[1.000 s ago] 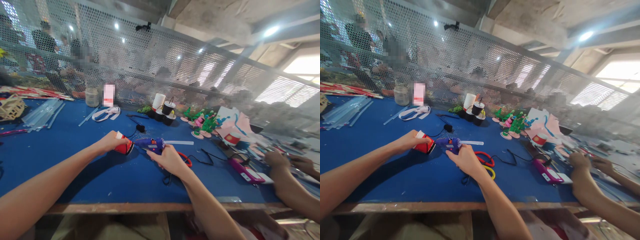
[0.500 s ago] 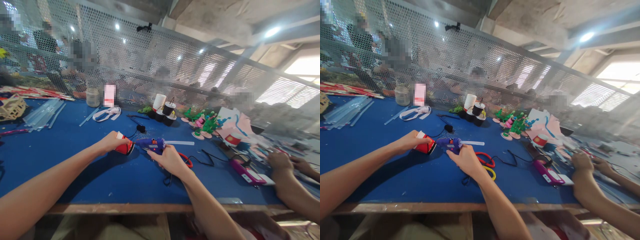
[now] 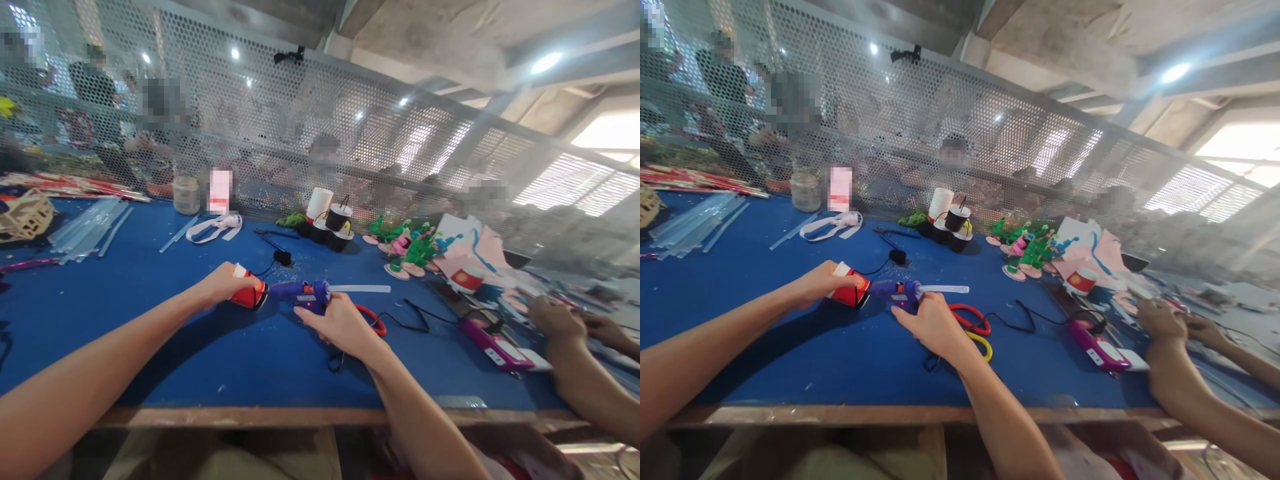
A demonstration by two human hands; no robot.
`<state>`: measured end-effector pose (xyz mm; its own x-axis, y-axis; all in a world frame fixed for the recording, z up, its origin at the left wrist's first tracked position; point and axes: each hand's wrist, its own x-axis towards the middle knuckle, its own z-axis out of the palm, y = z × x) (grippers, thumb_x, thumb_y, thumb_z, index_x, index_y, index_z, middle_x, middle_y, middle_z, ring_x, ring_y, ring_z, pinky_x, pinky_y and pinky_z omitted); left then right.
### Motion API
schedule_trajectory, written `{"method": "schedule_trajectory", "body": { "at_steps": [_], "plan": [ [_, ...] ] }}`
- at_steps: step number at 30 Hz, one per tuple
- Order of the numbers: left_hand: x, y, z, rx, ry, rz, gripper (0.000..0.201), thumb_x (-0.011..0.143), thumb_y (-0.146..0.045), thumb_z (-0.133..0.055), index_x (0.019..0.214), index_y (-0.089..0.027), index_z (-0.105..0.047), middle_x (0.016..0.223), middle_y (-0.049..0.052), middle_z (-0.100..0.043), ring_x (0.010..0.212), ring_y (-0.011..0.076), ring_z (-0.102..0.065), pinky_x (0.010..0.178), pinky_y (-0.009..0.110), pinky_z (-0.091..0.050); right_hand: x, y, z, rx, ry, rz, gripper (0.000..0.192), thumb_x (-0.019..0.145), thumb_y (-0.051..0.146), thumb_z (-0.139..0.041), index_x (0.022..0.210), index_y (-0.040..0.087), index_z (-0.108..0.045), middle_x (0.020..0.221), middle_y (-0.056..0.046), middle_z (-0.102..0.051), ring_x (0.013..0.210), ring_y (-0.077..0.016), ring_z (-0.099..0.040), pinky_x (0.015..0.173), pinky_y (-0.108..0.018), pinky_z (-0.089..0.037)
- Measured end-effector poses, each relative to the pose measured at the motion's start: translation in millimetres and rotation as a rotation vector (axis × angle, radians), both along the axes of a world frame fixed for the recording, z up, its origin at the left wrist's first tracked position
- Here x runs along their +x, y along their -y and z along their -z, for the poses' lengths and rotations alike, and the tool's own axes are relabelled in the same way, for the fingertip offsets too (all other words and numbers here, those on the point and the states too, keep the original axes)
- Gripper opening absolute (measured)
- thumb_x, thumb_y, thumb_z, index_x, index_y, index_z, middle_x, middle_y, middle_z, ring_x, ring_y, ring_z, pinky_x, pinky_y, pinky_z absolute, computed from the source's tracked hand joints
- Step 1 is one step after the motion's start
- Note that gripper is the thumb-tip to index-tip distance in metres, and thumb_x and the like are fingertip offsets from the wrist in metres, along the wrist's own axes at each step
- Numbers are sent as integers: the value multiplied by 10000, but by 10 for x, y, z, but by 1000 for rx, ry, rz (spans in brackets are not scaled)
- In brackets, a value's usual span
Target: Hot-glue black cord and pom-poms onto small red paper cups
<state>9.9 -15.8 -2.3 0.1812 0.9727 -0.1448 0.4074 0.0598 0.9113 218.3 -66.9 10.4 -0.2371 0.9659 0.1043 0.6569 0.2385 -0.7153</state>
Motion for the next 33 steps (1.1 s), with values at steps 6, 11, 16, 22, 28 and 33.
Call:
{"method": "schedule_trajectory", "body": {
  "at_steps": [6,11,16,22,28,33],
  "plan": [
    [-1,-2,1,-3,-8,-13,282,567,-390,-603,479,-158,-469,410,-54,-430,427,86,-333,450,240,-192,4,5,4,80,38,-40,256,718,293,-523,489,191,-468,347,47,-435,361,-103,-436,406,-219,-355],
    [-2,1,12,-6,4,-22,297,563,-411,-610,489,-157,-474,416,-56,-418,431,87,-330,452,242,-189,3,-1,49,185,190,-71,209,737,292,-507,567,174,-541,436,20,-492,464,-131,-502,458,-228,-365],
    [-10,-28,40,-13,-10,-61,295,554,-425,-615,518,-150,-512,429,-43,-449,437,99,-362,449,243,-208,-4,-3,91,269,291,-110,162,753,276,-504,717,156,-607,593,-23,-595,562,-147,-552,526,-235,-384],
    [6,-37,40,-18,-12,-99,290,530,-421,-618,504,-154,-507,417,-47,-446,433,100,-365,447,242,-217,-9,29,103,391,370,-131,151,763,271,-494,695,173,-586,568,-6,-576,527,-137,-515,529,-237,-361],
    [16,-17,16,-32,6,-113,289,516,-418,-617,475,-164,-486,392,-58,-423,420,97,-359,447,241,-212,-21,37,113,408,365,-147,140,762,256,-499,695,168,-585,543,3,-558,513,-138,-511,533,-241,-369],
    [16,-2,-1,-53,41,-88,277,516,-406,-624,518,-148,-526,413,-45,-462,435,109,-402,458,242,-237,-22,4,69,264,263,-89,177,739,264,-512,599,169,-565,504,7,-548,508,-139,-524,500,-233,-379]
  ]
}}
